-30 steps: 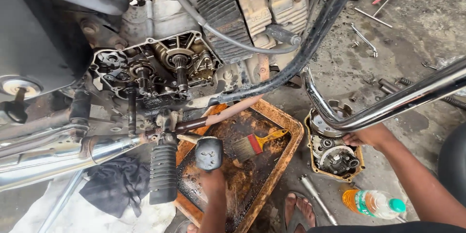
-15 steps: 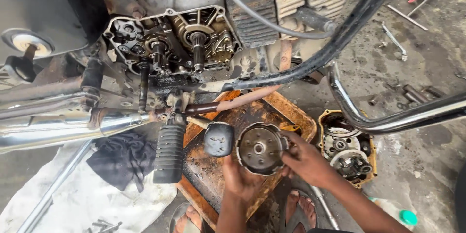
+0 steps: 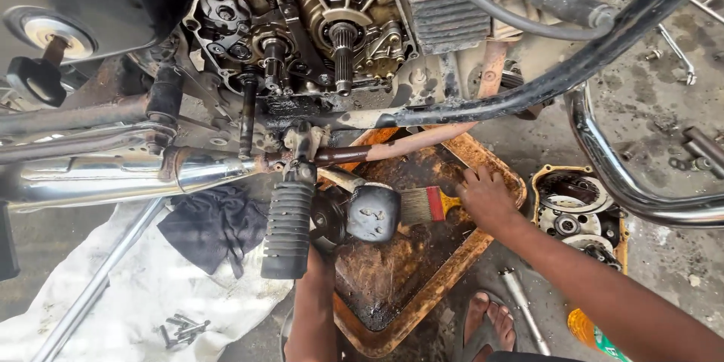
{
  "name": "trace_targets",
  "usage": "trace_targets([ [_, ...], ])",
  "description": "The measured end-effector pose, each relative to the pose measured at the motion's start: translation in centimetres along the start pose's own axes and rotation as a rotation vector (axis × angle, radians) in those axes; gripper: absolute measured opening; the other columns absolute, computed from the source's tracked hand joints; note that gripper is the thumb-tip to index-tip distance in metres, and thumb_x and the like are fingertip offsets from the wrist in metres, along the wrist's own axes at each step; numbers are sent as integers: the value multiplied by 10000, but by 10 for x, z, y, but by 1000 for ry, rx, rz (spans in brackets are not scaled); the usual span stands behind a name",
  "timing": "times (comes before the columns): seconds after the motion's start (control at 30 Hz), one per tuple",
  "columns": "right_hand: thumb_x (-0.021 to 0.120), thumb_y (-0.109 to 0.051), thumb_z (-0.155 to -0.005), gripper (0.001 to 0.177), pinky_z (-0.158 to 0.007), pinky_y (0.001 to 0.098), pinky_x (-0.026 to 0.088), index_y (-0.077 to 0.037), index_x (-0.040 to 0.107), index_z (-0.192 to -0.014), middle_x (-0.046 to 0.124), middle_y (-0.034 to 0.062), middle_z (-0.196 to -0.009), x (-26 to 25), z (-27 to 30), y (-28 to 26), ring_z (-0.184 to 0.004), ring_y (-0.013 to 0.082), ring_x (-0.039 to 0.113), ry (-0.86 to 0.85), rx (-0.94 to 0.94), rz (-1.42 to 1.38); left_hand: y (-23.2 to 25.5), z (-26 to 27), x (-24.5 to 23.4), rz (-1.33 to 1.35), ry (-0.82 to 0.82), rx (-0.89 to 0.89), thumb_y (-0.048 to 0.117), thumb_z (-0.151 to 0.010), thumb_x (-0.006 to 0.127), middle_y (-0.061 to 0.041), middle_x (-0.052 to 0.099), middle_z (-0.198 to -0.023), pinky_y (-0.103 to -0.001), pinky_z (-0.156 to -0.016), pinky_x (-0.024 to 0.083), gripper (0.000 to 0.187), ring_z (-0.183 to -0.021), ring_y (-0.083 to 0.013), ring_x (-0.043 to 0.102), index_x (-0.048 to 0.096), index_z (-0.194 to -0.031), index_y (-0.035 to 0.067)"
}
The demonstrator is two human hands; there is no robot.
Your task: Cleaning internal motorcycle engine components with a brush and solvent.
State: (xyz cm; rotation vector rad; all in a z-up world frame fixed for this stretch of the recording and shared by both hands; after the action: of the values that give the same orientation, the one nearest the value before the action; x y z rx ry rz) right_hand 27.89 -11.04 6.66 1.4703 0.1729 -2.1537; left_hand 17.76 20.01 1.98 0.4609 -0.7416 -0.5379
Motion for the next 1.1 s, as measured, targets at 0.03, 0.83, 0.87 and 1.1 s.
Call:
trace_targets([
  [0.03, 703, -186, -869, 373, -993, 472, 480, -126, 671, -1236, 559, 122, -1276, -15, 4, -4, -1266, 304, 502, -4, -39, 2, 5, -4, -4, 22, 34, 32, 601, -979, 522, -85, 643, -1158, -511, -784, 566, 560, -980, -303, 651, 564, -1339, 173],
  [0.83, 683, -357, -927, 397, -865, 421, 614, -150, 689, -1267, 730, 127, -1080, -43, 47, -54, -962, 288, 723, 1, -39, -719, -14, -2, -30, 245, 210, 158, 533, -982, 512, -78, 622, -1374, -569, -919, 582, 538, -1208, -300, 650, 553, -1385, 180],
  [0.87, 683, -357, -927, 397, -865, 421, 614, -150, 689, -1267, 730, 127, -1080, -49, 52, -50, -962, 288, 723, -1, -43, -722, -10, 5, -22, 243, 214, 160, 533, -982, 512, -78, 622, -1374, -569, -919, 582, 538, -1208, -300, 650, 553, -1385, 180],
  [1.1, 625, -390, -940, 442, -807, 432, 631, -214, 694, -1340, 765, 123, -992, -81, 70, -58, -794, 279, 749, 3, 3, -899, -30, 23, 41, 201, -34, -90, 610, -961, 433, -67, 679, -1228, -533, -890, 555, 599, -1095, -282, 674, 603, -1307, 152],
])
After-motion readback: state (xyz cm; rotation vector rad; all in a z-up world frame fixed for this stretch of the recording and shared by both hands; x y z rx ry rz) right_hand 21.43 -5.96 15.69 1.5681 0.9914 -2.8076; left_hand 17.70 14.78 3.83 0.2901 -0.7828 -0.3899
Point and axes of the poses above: each hand's wrist, its own z-axis away from the middle knuckle, its own x-axis out of the palm, y = z × x, the point moved 9 cm from there along -z, towards the middle knuckle
